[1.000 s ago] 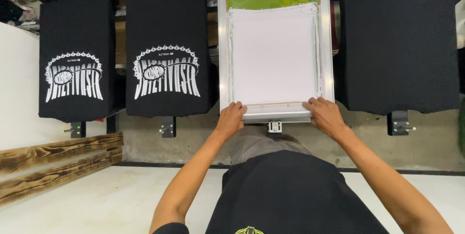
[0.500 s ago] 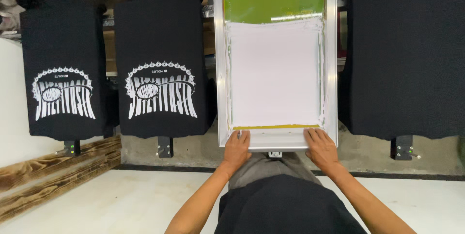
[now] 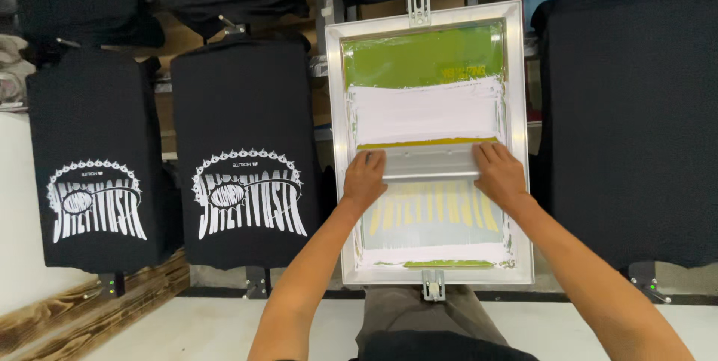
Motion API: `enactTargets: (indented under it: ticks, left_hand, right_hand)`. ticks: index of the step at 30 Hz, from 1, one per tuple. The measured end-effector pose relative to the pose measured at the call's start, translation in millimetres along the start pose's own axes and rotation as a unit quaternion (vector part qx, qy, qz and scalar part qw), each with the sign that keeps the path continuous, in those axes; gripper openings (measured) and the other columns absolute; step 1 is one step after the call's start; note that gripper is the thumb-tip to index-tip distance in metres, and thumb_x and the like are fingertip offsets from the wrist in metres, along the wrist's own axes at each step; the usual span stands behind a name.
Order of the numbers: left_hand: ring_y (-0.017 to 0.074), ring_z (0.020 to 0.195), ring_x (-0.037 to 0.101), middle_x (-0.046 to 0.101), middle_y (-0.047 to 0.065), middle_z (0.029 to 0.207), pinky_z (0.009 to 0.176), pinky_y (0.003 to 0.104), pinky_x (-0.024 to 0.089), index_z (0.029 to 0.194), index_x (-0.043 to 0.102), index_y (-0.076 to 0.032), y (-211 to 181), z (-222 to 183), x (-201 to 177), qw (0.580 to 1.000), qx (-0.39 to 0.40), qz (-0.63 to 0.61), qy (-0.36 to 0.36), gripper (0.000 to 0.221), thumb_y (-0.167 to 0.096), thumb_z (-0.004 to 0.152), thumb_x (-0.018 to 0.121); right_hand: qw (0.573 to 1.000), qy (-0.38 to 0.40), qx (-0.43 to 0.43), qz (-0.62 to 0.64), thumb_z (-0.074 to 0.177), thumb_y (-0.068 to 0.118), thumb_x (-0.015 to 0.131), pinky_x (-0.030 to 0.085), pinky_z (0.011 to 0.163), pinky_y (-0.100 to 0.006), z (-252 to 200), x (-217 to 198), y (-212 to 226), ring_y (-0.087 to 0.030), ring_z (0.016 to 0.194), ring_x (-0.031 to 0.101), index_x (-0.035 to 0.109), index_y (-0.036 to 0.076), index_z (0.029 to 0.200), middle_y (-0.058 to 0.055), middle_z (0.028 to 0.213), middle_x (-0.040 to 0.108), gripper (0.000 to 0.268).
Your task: The person uses a squeegee to pull green ink across a screen printing frame, applying a design onto a black t-shirt. They repeat this process on several t-shirts arranged on a multi-station press.
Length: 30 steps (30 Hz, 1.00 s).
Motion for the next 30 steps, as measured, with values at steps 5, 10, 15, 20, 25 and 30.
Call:
enactTargets:
  ticks: [5,10,15,20,25,30]
  left_hand:
    - [0.0262,0.082,0.056,0.056,0.005,0.09,0.07,0.034,0.052,0.092,0.065,-0.005,21,61,-31,0.995,-0.063,-0.029,0.071,0.041,-0.012,0.051,0.072]
    - [0.0272,0.089,0.056,0.056,0.009,0.095,0.072,0.035,0.052,0.099,0.065,-0.002,-13,18,-58,0.979,-0.101,-0.071,0.163,0.043,-0.01,0.058,0.076]
    - [0.0302,0.095,0.055,0.056,0.012,0.098,0.084,0.036,0.048,0.105,0.062,0.001,-88,-109,-67,0.984,-0.061,-0.086,0.142,0.053,-0.008,0.055,0.073]
    - [0.0334,0.102,0.053,0.055,0.016,0.104,0.092,0.04,0.044,0.11,0.059,0.002,-128,-164,-94,0.98,-0.048,-0.09,0.171,0.066,-0.015,0.049,0.079]
    - [0.0306,0.103,0.053,0.054,0.014,0.106,0.094,0.039,0.043,0.113,0.059,0.0,-118,-150,-88,0.983,-0.036,-0.078,0.165,0.072,-0.022,0.048,0.081]
    - [0.0297,0.096,0.056,0.057,0.013,0.099,0.091,0.038,0.045,0.108,0.061,0.001,-81,-95,-67,0.997,0.002,-0.049,0.064,0.062,-0.018,0.05,0.07]
  right_hand:
    - [0.999,0.03,-0.004,0.012,0.05,0.019,0.073,0.05,0.082,-0.028,53,-47,-19,-0.017,0.096,0.057,0.065,0.015,0.101,0.004,0.097,0.055,0.052]
    - [0.998,0.058,-0.012,0.031,0.055,0.016,0.073,0.053,0.071,-0.03,-2,-60,0,-0.017,0.089,0.058,0.066,0.014,0.1,0.002,0.092,0.055,0.045]
    - [0.995,0.082,-0.003,0.048,0.057,0.014,0.065,0.047,0.089,-0.028,-141,-35,49,-0.02,0.104,0.057,0.06,0.016,0.108,0.0,0.103,0.056,0.051]
    - [0.989,0.136,-0.001,0.053,0.059,0.021,0.07,0.041,0.101,-0.031,-208,-47,79,-0.021,0.118,0.051,0.055,0.013,0.118,-0.004,0.118,0.054,0.062]
    - [0.989,0.143,-0.015,0.041,0.052,0.031,0.079,0.037,0.106,-0.033,-190,-43,78,-0.02,0.119,0.048,0.051,0.012,0.12,-0.003,0.118,0.052,0.076]
    - [0.998,0.057,-0.017,0.027,0.042,0.028,0.083,0.039,0.105,-0.033,-138,-2,50,-0.021,0.113,0.052,0.055,0.01,0.117,-0.004,0.113,0.056,0.083]
Point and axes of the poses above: each hand's wrist, its own z-axis towards the middle knuckle, its own x-axis out of the palm, y = z × x, the point moved 3 cm from there along z, towards the middle knuckle
